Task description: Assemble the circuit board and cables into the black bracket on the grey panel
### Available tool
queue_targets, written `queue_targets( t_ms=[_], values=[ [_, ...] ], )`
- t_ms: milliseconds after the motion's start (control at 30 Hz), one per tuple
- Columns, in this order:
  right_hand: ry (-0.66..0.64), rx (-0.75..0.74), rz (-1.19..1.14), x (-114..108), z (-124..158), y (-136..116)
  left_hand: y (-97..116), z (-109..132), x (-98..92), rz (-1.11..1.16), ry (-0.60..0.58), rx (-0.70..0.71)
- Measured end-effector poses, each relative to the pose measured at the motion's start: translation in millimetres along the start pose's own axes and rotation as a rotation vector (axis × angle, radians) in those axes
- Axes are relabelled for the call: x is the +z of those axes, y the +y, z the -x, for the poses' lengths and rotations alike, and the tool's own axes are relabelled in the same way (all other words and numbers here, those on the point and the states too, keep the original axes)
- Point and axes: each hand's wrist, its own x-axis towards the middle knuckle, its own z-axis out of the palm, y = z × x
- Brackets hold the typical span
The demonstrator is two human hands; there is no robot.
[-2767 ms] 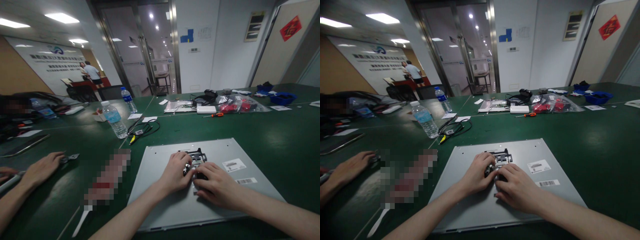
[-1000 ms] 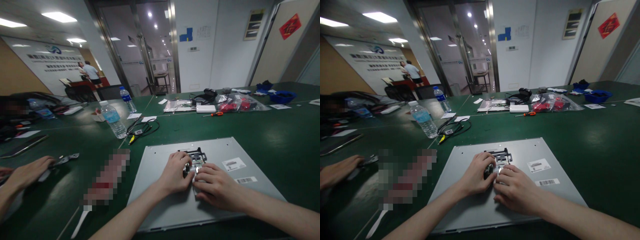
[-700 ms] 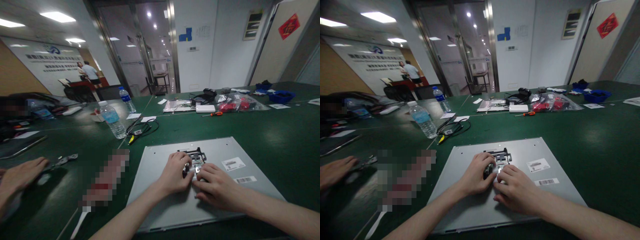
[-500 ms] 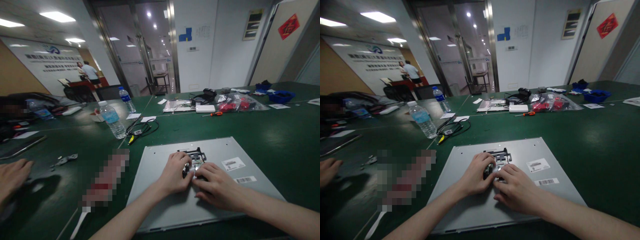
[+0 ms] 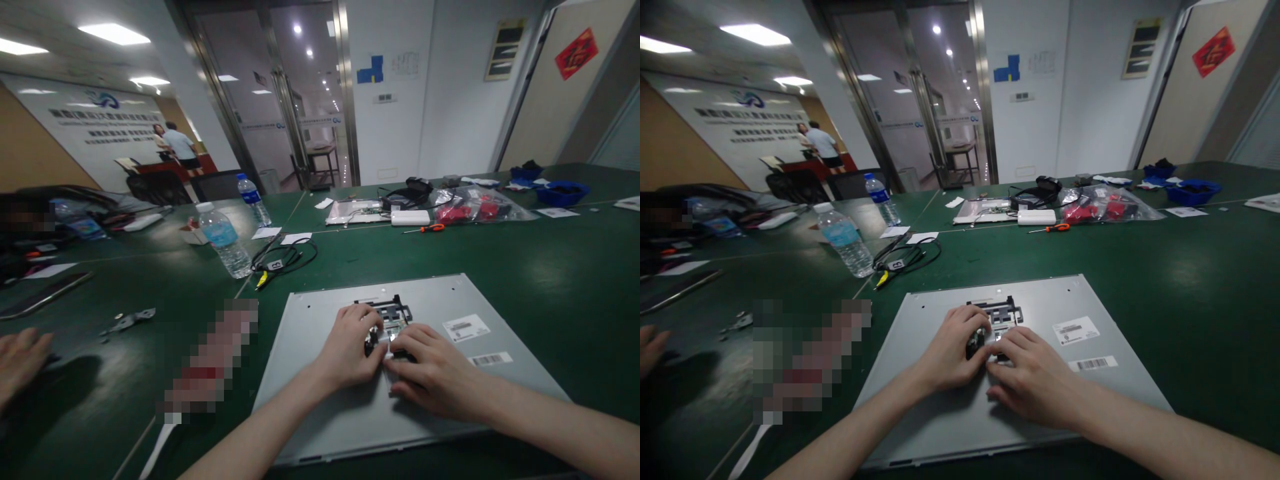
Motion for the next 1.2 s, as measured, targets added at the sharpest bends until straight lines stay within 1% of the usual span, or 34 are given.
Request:
queue_targets(
  t_ms=[400,633,900,1200],
  values=[
    [-0.036,0.001,0.029,3.4,1.5,2.2,1.1,-1.0,1.0,-0.002,-0.004,-0.010],
    [-0.063,-0.027,0.012,1.5,1.8,2.1,-0.1,-1.0,1.5,0.005,-0.003,-0.008],
    [-0.020,0.016,0.017,0.8,0.7,0.8,-0.2,-0.6,1.4,0.009,-0.001,-0.010],
    [-0.024,0.001,0.020,-0.9,-1.0,-0.4,0.3,-0.6,-0.8,0.015,-0.012,-0.012]
  ],
)
